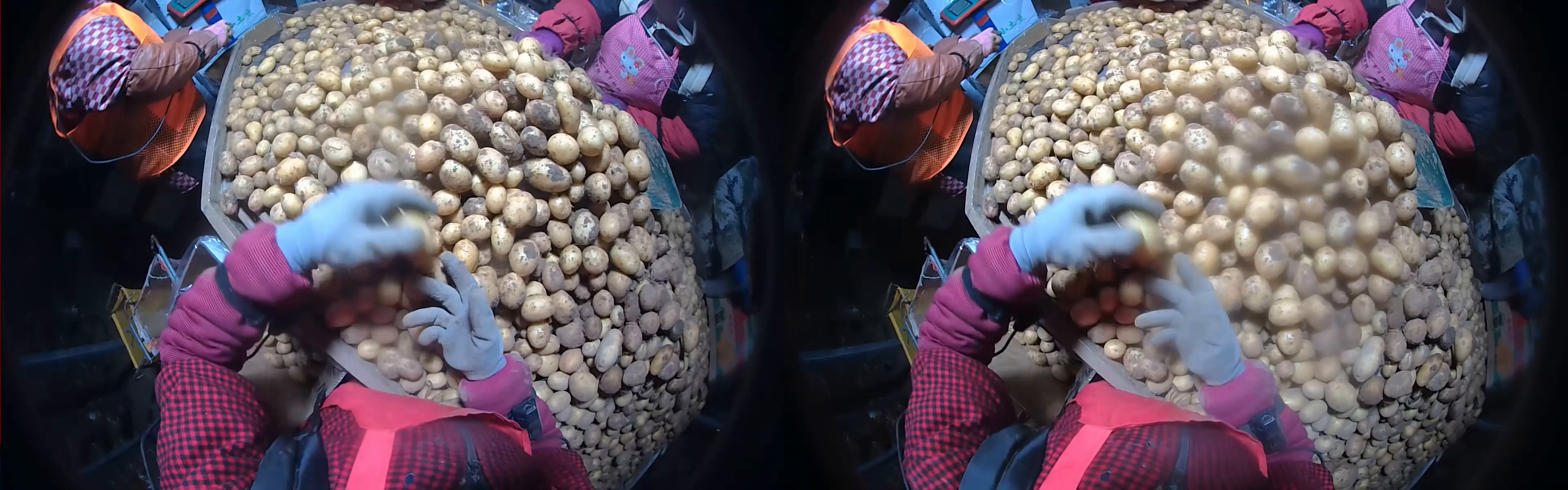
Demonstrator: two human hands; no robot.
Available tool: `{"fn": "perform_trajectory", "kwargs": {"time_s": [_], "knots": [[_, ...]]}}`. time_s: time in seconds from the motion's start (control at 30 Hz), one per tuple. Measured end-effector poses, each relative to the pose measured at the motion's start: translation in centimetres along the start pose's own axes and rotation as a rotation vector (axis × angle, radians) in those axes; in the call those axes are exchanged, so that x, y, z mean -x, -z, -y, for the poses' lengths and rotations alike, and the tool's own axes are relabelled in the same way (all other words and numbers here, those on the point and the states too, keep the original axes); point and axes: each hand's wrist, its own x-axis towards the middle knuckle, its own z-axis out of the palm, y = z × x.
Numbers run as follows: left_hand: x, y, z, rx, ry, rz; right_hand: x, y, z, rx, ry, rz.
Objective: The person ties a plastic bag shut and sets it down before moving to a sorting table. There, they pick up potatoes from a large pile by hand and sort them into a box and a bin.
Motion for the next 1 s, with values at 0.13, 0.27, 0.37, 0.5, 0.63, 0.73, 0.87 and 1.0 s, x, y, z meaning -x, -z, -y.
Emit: {"fn": "perform_trajectory", "kwargs": {"time_s": [0.13,0.27,0.37,0.5,0.63,0.73,0.87,1.0], "knots": [[-2.9,0.5,0.9,-0.314,-0.17,-0.229,0.2,0.4,0.4,-0.334,-0.14,-0.01],[-8.8,7.9,2.0,-0.632,-0.042,-0.635,0.7,0.9,0.3,0.103,-0.128,-0.052],[-14.8,12.3,5.6,-1.007,-0.01,-0.673,0.3,1.1,0.5,-0.007,-0.157,-0.029],[-20.4,14.8,6.0,-1.121,0.181,-0.562,0.3,1.5,0.6,0.073,-0.171,0.027],[-21.2,16.3,4.5,-1.057,0.323,-0.386,0.1,0.6,0.9,-0.049,-0.207,-0.028],[-20.2,16.3,3.9,-1.016,0.228,-0.376,-0.3,-0.1,1.0,-0.151,-0.201,-0.054],[-18.6,15.8,5.2,-0.845,0.059,-0.298,-0.7,-2.5,2.1,0.012,-0.246,-0.174],[-15.0,12.3,4.0,-0.897,0.131,-0.336,-0.7,-2.8,2.1,0.0,-0.226,-0.171]]}}
